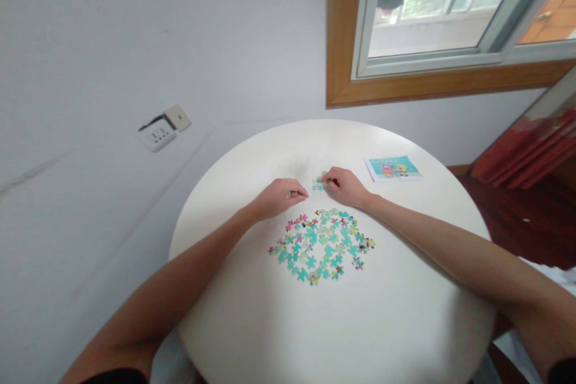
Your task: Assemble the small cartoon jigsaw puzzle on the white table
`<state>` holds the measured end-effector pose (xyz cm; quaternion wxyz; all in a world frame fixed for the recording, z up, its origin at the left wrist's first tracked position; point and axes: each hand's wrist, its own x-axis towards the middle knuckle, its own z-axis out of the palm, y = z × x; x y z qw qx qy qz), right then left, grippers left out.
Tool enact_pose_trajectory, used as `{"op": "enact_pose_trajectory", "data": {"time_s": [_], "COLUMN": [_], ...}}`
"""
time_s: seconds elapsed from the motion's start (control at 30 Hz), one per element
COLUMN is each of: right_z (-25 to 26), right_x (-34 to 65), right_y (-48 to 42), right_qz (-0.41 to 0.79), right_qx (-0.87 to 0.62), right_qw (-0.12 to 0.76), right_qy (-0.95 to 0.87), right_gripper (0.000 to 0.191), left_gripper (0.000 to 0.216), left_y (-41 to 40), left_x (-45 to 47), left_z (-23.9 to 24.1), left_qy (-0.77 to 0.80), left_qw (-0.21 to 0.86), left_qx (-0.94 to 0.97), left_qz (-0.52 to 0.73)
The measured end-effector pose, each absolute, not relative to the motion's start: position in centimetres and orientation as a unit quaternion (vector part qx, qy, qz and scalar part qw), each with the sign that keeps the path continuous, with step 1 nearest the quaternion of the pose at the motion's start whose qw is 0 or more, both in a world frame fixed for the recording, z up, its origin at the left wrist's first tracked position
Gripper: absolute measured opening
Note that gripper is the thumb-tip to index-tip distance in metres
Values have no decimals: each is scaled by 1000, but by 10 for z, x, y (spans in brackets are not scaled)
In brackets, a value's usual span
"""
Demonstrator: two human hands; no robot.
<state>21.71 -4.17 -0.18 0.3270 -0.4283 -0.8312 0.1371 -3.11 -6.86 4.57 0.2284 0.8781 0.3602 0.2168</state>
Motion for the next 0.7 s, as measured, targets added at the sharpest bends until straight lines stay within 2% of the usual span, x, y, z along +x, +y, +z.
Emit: {"op": "enact_pose_trajectory", "data": {"time_s": [0.33,0.7], "right_z": [-3,-4], "right_x": [219,218], "right_y": [-40,-39], "right_qz": [135,126], "right_qx": [-456,-474], "right_qw": [340,329], "right_qy": [-812,-807], "right_gripper": [29,27], "left_gripper": [10,14], "left_y": [-49,-52], "left_x": [-38,-34], "left_z": [23,19], "left_qy": [407,430], "left_qw": [207,194], "left_qx": [847,850], "left_qz": [270,235]}}
